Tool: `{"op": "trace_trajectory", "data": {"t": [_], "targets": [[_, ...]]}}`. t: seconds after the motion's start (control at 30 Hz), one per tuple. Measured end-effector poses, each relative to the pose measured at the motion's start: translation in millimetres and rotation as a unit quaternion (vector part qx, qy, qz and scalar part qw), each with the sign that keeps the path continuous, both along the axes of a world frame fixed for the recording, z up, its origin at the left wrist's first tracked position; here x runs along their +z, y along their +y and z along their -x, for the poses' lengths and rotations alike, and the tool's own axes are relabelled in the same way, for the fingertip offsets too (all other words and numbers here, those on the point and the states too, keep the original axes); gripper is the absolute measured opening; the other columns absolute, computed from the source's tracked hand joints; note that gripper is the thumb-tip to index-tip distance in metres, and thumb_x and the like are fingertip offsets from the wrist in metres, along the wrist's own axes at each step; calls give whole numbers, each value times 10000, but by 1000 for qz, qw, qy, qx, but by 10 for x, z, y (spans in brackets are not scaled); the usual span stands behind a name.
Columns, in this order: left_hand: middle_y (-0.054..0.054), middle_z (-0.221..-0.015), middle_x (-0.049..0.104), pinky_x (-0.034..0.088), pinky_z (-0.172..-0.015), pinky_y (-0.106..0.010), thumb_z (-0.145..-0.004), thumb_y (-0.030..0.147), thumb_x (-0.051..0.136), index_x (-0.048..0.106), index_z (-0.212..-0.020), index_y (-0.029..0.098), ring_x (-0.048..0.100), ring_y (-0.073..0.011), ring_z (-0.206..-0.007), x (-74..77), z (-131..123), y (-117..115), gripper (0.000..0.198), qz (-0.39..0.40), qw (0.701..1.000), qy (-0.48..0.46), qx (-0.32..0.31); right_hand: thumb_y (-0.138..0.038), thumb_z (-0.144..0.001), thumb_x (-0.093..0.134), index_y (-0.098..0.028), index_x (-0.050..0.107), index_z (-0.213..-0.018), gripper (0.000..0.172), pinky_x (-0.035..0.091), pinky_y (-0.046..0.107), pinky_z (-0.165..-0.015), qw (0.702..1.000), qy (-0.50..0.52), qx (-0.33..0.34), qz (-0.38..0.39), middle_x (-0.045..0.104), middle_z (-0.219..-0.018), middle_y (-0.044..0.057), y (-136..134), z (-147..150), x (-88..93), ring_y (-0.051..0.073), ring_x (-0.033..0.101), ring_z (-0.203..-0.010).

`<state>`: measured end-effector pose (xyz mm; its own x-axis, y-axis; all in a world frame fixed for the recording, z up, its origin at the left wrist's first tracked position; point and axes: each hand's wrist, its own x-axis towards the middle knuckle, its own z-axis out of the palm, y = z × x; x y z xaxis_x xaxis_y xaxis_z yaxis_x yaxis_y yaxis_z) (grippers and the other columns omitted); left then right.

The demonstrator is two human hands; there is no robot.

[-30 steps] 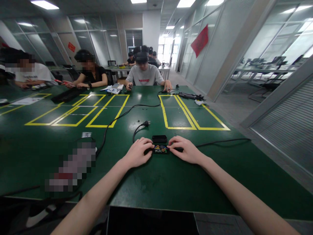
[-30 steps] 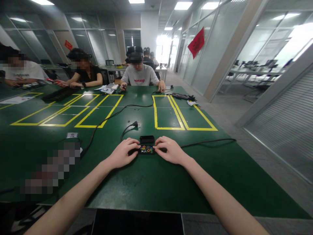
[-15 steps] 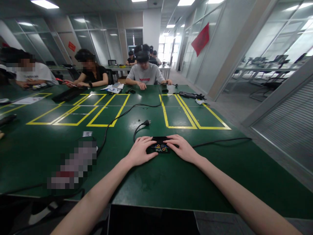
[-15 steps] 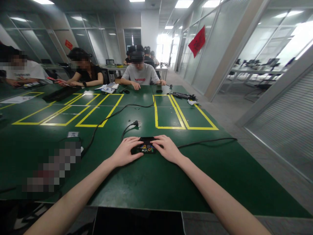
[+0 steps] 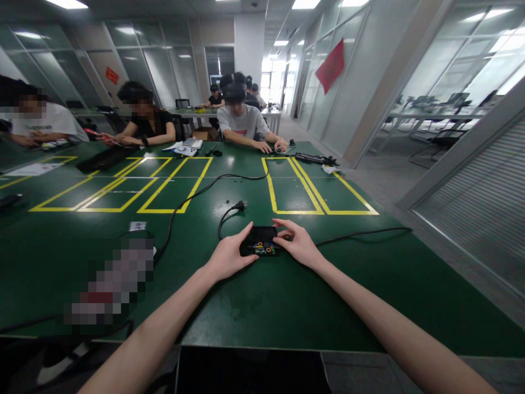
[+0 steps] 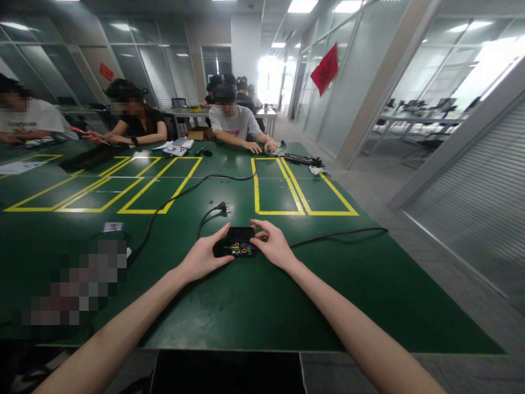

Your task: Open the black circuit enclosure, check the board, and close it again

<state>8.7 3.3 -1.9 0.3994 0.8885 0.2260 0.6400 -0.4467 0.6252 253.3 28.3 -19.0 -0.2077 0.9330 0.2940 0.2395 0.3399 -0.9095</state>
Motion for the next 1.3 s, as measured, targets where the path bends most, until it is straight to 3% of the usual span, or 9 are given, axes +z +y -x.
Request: {"op": "trace_trajectory", "data": {"t": [0.1,0.27,0.53,0.73,1.07,1.3], "targets": [[-139,-1415,657,517,-1122,-456,-785,255,815,432,-1575,198,655,-310,-1292,-18,3,11,880,4,1000,-21,-11,-202,-767,732,-201,741,-1115,348,634,333,-822,1000,9,-11,5,690,-1221,85,-6,18,8,165,750,-826],[-115,-1400,674,541,-1096,-441,-769,232,823,480,-1545,215,673,-303,-1267,-53,25,27,848,-11,999,-48,-22,-197,-753,738,-185,725,-1119,366,641,347,-821,999,17,-15,40,760,-971,47,-22,46,28,186,758,-815],[-126,-1379,689,537,-1104,-464,-762,207,817,505,-1509,207,673,-303,-1269,-36,26,12,809,10,996,-87,-31,-195,-782,702,-207,688,-1079,298,649,322,-786,1000,11,1,27,764,-1031,40,-51,51,64,177,759,-840],[-79,-1243,731,599,-991,-401,-753,154,814,582,-1353,222,749,-245,-1057,6,13,-8,647,-7,993,-107,-43,-209,-811,685,-212,665,-1019,209,648,337,-783,1000,-22,6,-11,757,-959,33,-71,35,68,189,759,-848],[-96,-1316,674,597,-976,-410,-781,148,780,498,-1484,251,720,-228,-1041,-41,15,8,764,-27,993,-100,-57,-196,-816,671,-211,660,-987,173,642,335,-749,998,-41,-18,-54,753,-942,36,-83,56,38,188,747,-816],[-86,-1277,685,578,-993,-408,-791,161,779,538,-1428,246,709,-227,-1048,-20,20,-8,686,-24,993,-95,-61,-231,-842,650,-212,652,-996,156,635,340,-748,994,-70,-1,-79,733,-982,47,-105,24,83,198,728,-856]]}}
